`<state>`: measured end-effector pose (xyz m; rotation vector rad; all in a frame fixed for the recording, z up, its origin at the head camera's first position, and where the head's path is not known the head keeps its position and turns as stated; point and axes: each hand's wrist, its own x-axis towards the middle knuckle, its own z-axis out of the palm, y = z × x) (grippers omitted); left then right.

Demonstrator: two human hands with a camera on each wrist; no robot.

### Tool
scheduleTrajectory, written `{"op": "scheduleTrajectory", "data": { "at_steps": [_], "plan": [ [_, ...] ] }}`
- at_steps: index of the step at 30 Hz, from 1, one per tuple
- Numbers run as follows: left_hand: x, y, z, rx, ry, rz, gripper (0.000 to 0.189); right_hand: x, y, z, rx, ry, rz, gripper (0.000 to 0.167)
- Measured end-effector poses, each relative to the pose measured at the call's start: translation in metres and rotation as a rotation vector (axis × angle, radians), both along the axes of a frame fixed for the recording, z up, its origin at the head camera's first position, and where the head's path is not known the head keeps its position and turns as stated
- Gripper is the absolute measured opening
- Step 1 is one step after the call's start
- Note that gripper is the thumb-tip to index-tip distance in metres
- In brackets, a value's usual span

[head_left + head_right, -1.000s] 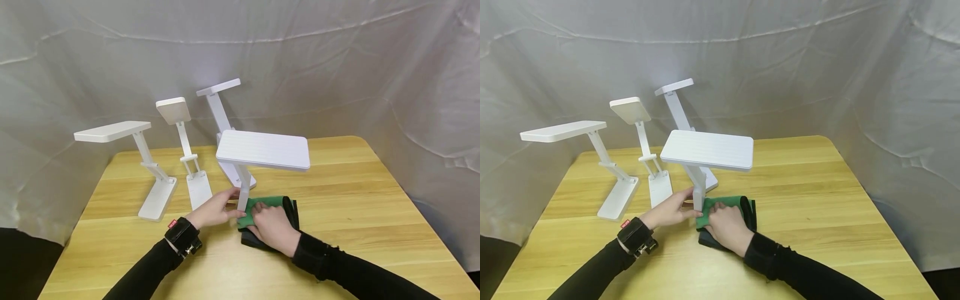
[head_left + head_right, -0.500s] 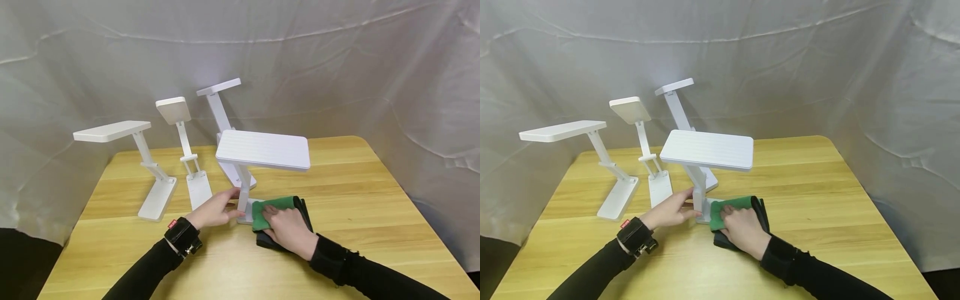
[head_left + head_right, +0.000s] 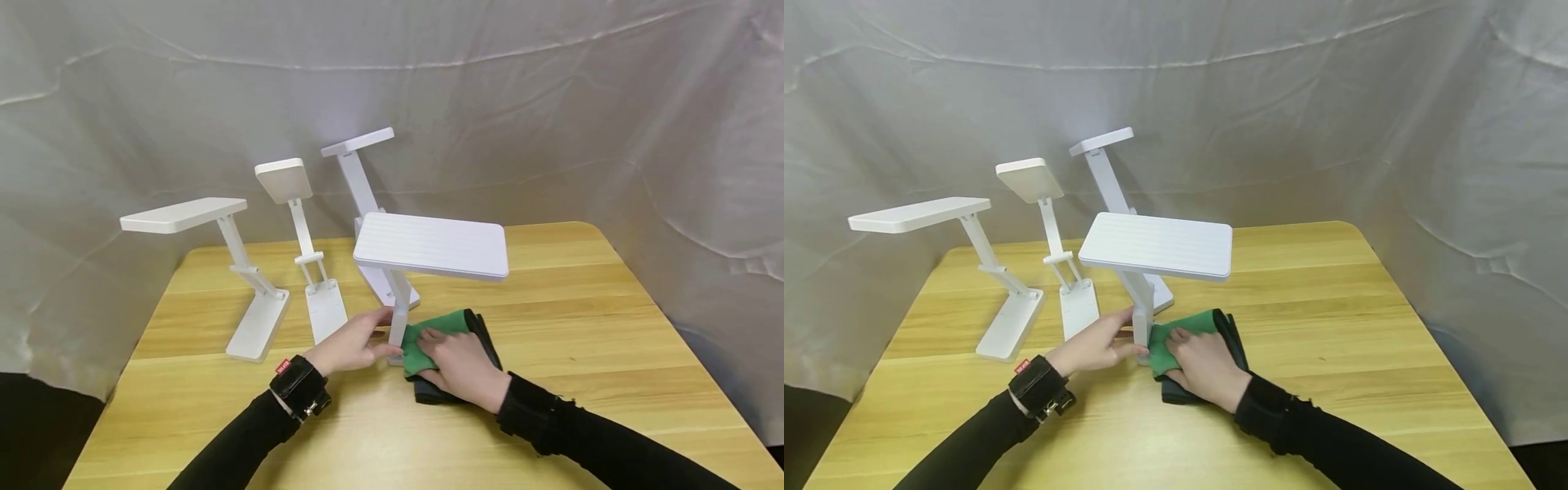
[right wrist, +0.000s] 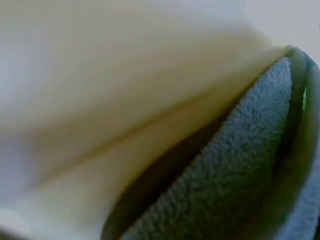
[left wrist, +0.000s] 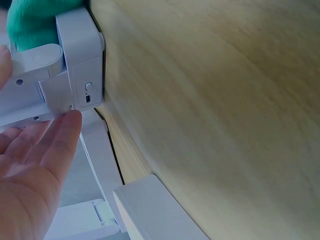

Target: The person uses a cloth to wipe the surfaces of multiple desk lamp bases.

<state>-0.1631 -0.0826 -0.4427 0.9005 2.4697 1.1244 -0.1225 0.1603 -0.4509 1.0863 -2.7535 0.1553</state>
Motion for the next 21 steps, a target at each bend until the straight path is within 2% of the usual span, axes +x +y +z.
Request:
{"op": "scheduleTrajectory", "data": {
  "at_steps": [4, 8, 10, 15, 21],
  "plan": [
    [-0.001, 0.0, 0.0, 0.006, 0.005, -0.007, 0.061, -0.003, -0.004, 0.0, -0.001, -0.028, 0.014, 0.045],
    [-0.001, 0.0, -0.001, 0.001, 0.001, -0.01, 0.063, 0.001, 0.015, 0.0, 0.012, -0.089, 0.011, 0.051],
    [-0.001, 0.0, 0.0, -0.007, -0.004, -0.007, 0.064, 0.003, 0.025, -0.001, 0.008, -0.074, 0.007, 0.051],
    [-0.001, 0.0, 0.001, -0.022, -0.007, -0.002, 0.066, 0.004, 0.044, -0.003, -0.075, -0.031, -0.024, 0.054],
    [0.001, -0.001, 0.003, -0.027, 0.0, 0.006, 0.067, -0.006, 0.04, -0.001, -0.11, -0.06, -0.018, 0.061]
  ]
}}
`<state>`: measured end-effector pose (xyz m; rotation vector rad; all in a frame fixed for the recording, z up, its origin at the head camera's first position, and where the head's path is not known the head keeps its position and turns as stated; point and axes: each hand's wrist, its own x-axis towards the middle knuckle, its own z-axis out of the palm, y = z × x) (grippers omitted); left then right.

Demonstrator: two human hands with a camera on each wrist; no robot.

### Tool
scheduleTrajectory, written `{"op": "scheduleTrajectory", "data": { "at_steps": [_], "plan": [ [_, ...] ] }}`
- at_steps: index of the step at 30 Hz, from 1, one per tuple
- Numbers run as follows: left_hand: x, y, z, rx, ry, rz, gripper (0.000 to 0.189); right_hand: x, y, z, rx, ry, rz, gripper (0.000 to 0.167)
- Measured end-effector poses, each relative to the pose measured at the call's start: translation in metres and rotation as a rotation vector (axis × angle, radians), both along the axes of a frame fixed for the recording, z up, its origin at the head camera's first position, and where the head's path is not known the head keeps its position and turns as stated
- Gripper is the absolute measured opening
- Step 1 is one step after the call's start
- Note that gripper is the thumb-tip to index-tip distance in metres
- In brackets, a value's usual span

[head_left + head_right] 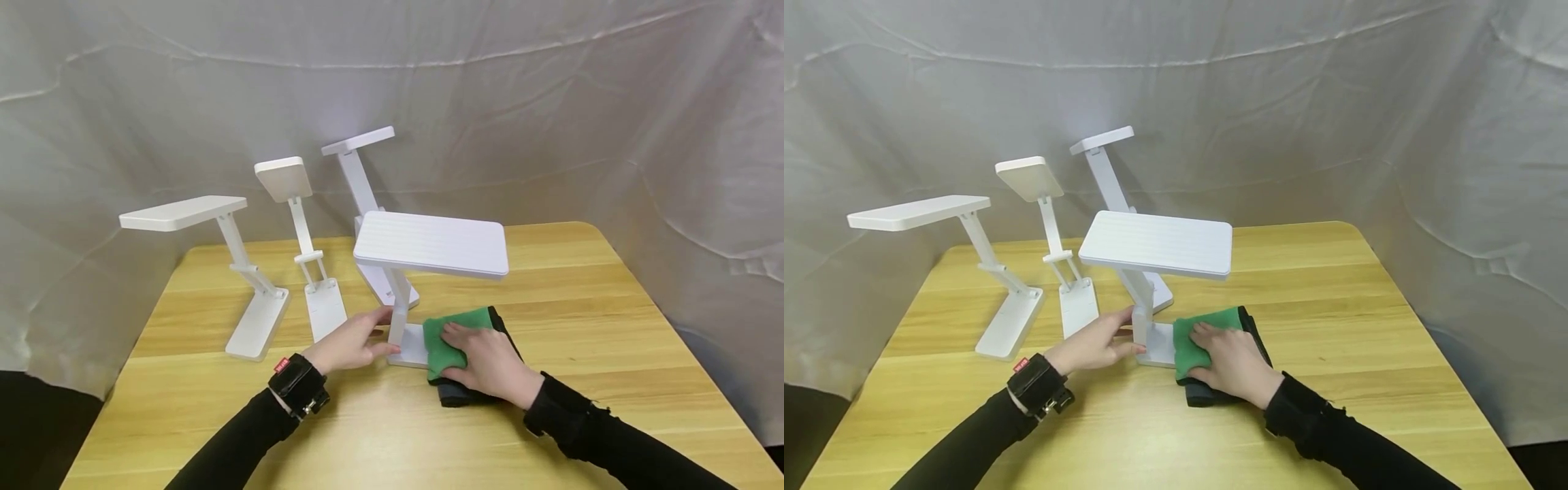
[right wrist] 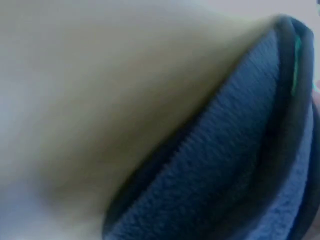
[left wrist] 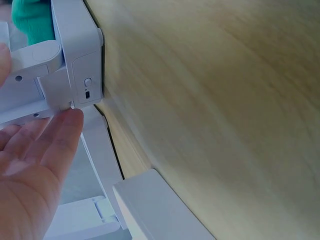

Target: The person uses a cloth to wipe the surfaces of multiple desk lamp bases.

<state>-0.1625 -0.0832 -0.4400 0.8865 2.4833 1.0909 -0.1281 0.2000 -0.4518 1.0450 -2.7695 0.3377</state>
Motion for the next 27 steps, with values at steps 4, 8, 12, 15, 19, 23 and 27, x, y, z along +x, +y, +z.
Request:
{"op": "scheduleTrajectory", "data": {
  "at_steps": [4, 8, 12, 15, 19, 23, 27],
  "plan": [
    [0.0, 0.0, 0.001, 0.001, 0.006, -0.008, 0.066, -0.004, -0.007, 0.002, 0.026, -0.046, 0.049, 0.057],
    [0.0, -0.001, 0.001, -0.003, 0.014, -0.028, 0.065, 0.003, -0.012, 0.001, 0.01, -0.117, 0.135, 0.043],
    [0.0, -0.003, 0.001, -0.021, 0.028, -0.031, 0.066, 0.01, -0.014, -0.001, -0.056, -0.146, 0.198, 0.044],
    [-0.001, -0.004, 0.001, -0.028, 0.029, -0.035, 0.066, 0.013, -0.007, -0.003, -0.103, -0.145, 0.225, 0.051],
    [-0.002, -0.005, 0.0, -0.039, 0.029, -0.039, 0.066, 0.017, 0.006, -0.002, -0.162, -0.165, 0.228, 0.057],
    [-0.002, -0.006, 0.001, -0.038, 0.025, -0.039, 0.065, 0.022, 0.019, 0.0, -0.182, -0.187, 0.182, 0.056],
    [-0.003, -0.005, 0.003, -0.037, 0.02, -0.052, 0.066, 0.025, 0.031, 0.003, -0.184, -0.217, 0.133, 0.051]
  ]
}}
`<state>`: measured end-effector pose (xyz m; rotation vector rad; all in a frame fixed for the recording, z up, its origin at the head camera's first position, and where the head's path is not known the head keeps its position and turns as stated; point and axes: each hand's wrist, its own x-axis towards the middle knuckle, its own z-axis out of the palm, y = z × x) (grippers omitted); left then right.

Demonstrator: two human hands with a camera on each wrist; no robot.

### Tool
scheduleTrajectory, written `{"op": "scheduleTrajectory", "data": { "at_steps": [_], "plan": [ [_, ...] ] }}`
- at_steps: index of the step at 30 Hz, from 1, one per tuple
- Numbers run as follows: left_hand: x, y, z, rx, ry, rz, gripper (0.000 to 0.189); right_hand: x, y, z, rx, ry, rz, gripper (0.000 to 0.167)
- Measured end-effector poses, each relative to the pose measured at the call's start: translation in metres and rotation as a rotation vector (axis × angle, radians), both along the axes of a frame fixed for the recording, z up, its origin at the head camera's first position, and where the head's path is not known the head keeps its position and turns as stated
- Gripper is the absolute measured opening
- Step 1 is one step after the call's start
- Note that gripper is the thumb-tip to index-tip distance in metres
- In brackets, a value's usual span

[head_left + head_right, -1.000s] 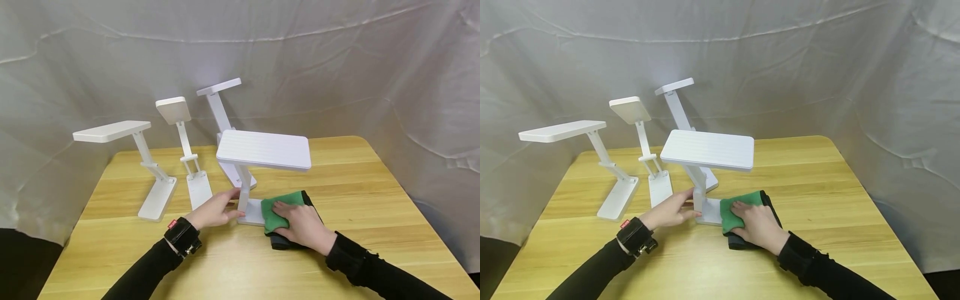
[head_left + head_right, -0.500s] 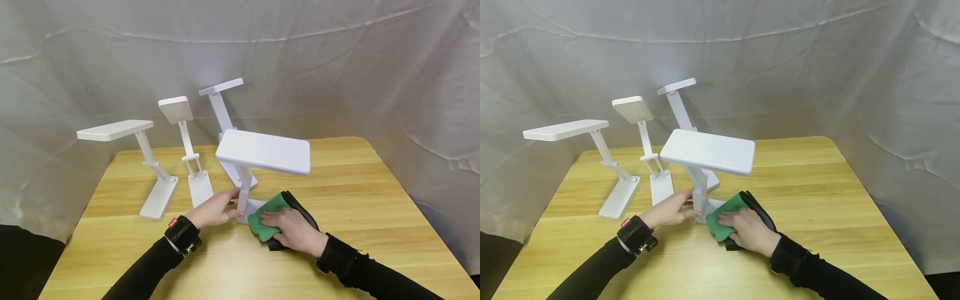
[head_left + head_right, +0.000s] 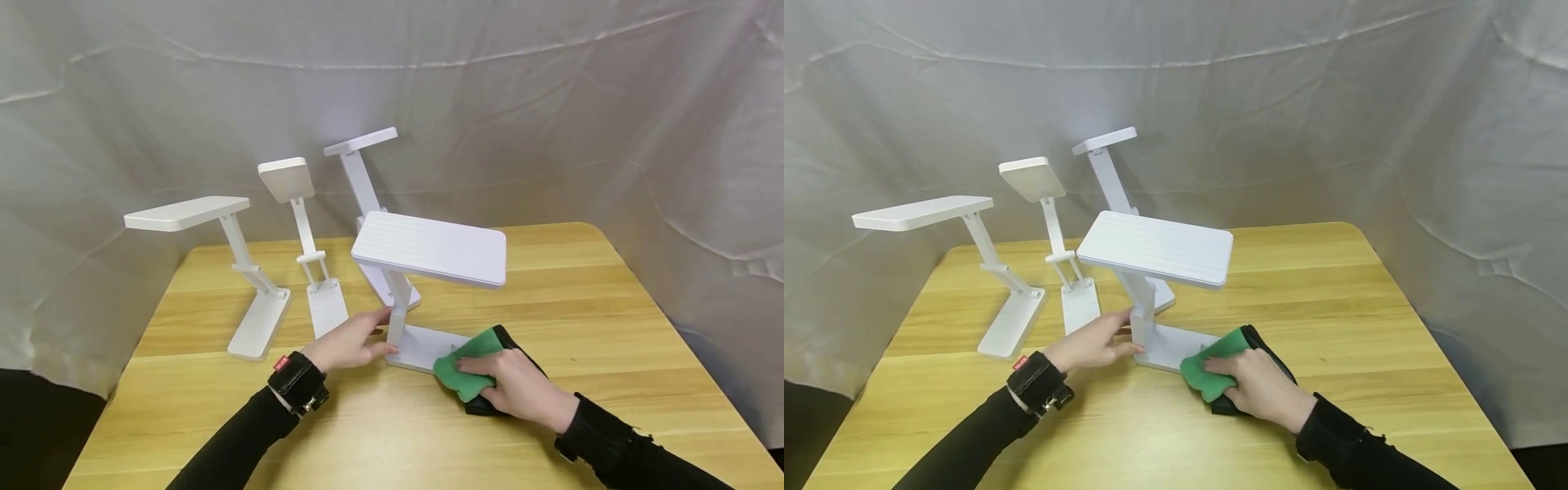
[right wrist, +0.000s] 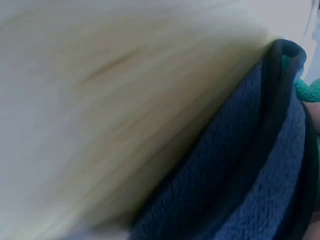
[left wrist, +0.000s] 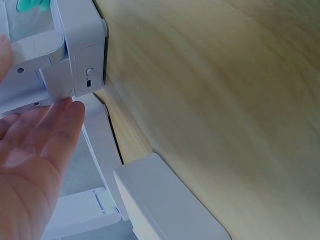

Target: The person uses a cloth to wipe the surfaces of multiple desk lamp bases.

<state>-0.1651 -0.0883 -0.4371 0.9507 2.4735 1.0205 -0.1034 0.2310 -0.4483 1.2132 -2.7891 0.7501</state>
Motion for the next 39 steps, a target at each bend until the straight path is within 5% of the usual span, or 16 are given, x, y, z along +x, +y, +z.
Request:
{"op": "scheduleTrajectory", "data": {
  "at_steps": [7, 11, 17, 23, 32, 36, 39],
  "plan": [
    [-0.004, 0.0, 0.004, -0.014, -0.022, -0.038, 0.064, -0.001, 0.017, 0.017, -0.06, -0.132, -0.038, 0.034],
    [-0.007, -0.004, 0.005, -0.026, -0.037, -0.078, 0.057, -0.004, 0.024, 0.019, -0.229, -0.27, -0.09, 0.024],
    [-0.008, -0.001, 0.002, -0.046, 0.017, -0.084, 0.047, -0.009, 0.032, 0.013, -0.476, -0.361, -0.189, 0.027],
    [-0.002, 0.017, -0.002, -0.062, 0.112, 0.041, 0.048, -0.013, 0.035, 0.014, -0.52, -0.491, -0.36, 0.033],
    [-0.02, 0.052, -0.001, -0.072, 0.108, 0.149, 0.044, -0.014, 0.031, 0.006, -0.551, -0.526, -0.253, 0.03],
    [-0.018, 0.069, -0.001, -0.107, 0.2, 0.298, 0.044, -0.012, 0.032, 0.006, -0.605, -0.548, -0.326, 0.035],
    [-0.003, 0.077, 0.001, -0.173, 0.321, 0.4, 0.045, -0.01, 0.035, 0.008, -0.709, -0.651, -0.4, 0.031]
  ]
}}
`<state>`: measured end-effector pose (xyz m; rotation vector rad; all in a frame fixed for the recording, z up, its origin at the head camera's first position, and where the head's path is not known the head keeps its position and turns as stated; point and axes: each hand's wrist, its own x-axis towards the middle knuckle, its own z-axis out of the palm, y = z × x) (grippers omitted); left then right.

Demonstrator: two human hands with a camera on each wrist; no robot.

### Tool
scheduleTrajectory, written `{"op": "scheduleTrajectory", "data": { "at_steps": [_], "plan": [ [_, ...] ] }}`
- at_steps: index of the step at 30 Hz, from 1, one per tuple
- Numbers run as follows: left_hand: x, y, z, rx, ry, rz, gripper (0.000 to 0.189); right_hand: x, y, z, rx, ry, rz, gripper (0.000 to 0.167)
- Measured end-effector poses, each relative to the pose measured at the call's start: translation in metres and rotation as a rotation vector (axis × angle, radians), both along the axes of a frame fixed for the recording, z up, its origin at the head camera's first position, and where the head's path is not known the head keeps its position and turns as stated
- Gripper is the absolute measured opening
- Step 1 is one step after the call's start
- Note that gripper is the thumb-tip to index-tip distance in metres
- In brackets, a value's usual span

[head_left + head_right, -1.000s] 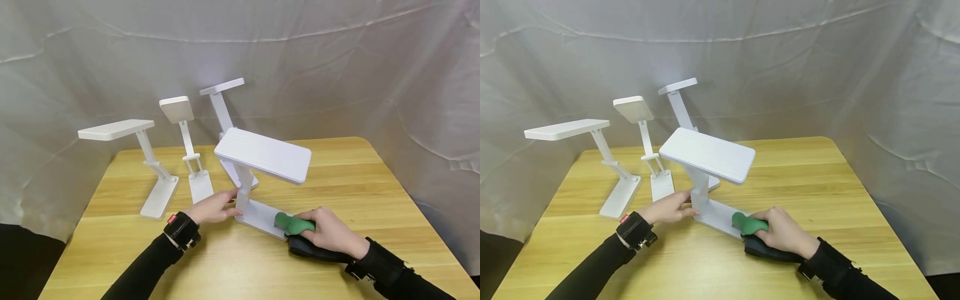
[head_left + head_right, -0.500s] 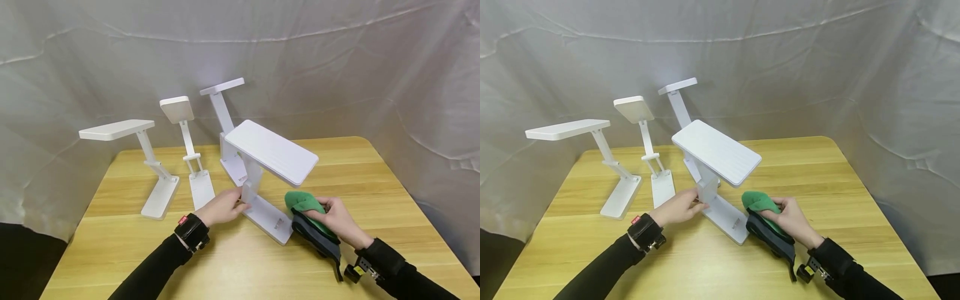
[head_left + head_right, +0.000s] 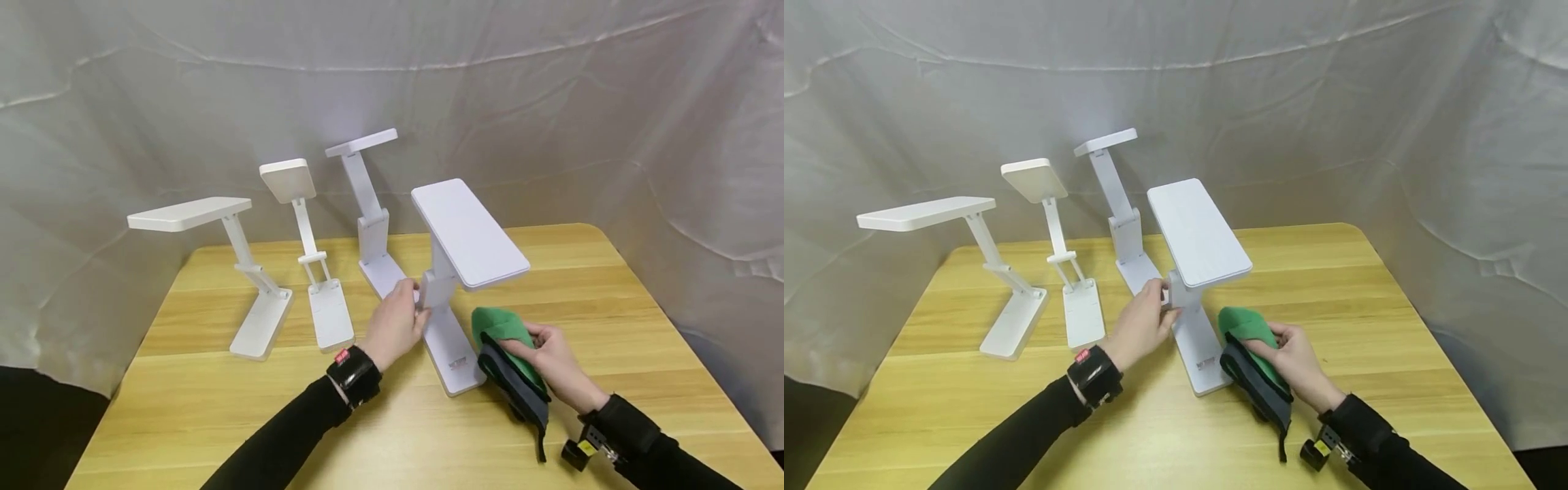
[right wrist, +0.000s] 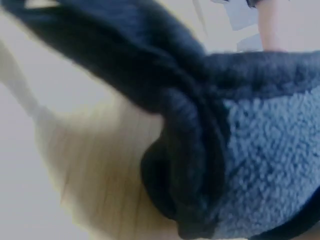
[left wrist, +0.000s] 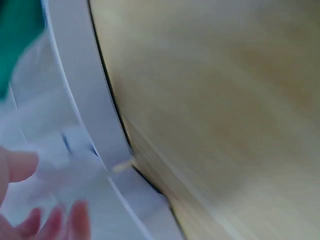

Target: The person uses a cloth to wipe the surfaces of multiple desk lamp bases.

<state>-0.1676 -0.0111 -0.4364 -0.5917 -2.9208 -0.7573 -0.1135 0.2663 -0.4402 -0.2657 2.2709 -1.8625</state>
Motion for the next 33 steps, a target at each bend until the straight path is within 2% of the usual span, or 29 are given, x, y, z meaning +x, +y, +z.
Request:
{"op": "scheduleTrajectory", "data": {
  "at_steps": [2, 3, 6, 8, 11, 13, 17, 21, 24, 29, 33],
  "plan": [
    [0.015, 0.004, 0.0, -0.067, 0.071, 0.015, 0.044, 0.0, 0.004, 0.001, -0.097, -0.073, -0.032, 0.024],
    [0.024, 0.006, 0.0, -0.109, 0.109, 0.001, 0.043, 0.0, 0.007, 0.002, -0.14, -0.101, -0.041, 0.021],
    [0.049, 0.013, -0.005, -0.246, 0.21, -0.1, 0.047, 0.002, 0.013, 0.004, -0.226, -0.13, -0.056, 0.022],
    [0.061, 0.018, -0.01, -0.325, 0.265, -0.166, 0.052, 0.003, 0.016, 0.004, -0.254, -0.126, -0.062, 0.024],
    [0.069, 0.027, -0.017, -0.401, 0.313, -0.236, 0.059, 0.004, 0.017, 0.004, -0.262, -0.114, -0.078, 0.025],
    [0.071, 0.031, -0.021, -0.416, 0.312, -0.252, 0.06, 0.004, 0.016, 0.003, -0.256, -0.109, -0.081, 0.026],
    [0.071, 0.036, -0.021, -0.427, 0.257, -0.277, 0.059, 0.006, 0.017, 0.001, -0.244, -0.099, -0.097, 0.027],
    [0.067, 0.043, -0.013, -0.449, 0.183, -0.309, 0.058, 0.008, 0.02, 0.001, -0.267, -0.103, -0.111, 0.028],
    [0.06, 0.051, -0.007, -0.495, 0.151, -0.335, 0.057, 0.009, 0.021, 0.002, -0.284, -0.1, -0.116, 0.028],
    [0.038, 0.067, -0.001, -0.563, 0.078, -0.354, 0.056, 0.011, 0.024, 0.004, -0.28, -0.068, -0.149, 0.027],
    [0.012, 0.084, -0.002, -0.567, 0.034, -0.37, 0.057, 0.014, 0.029, 0.005, -0.28, -0.048, -0.195, 0.026]
  ]
}}
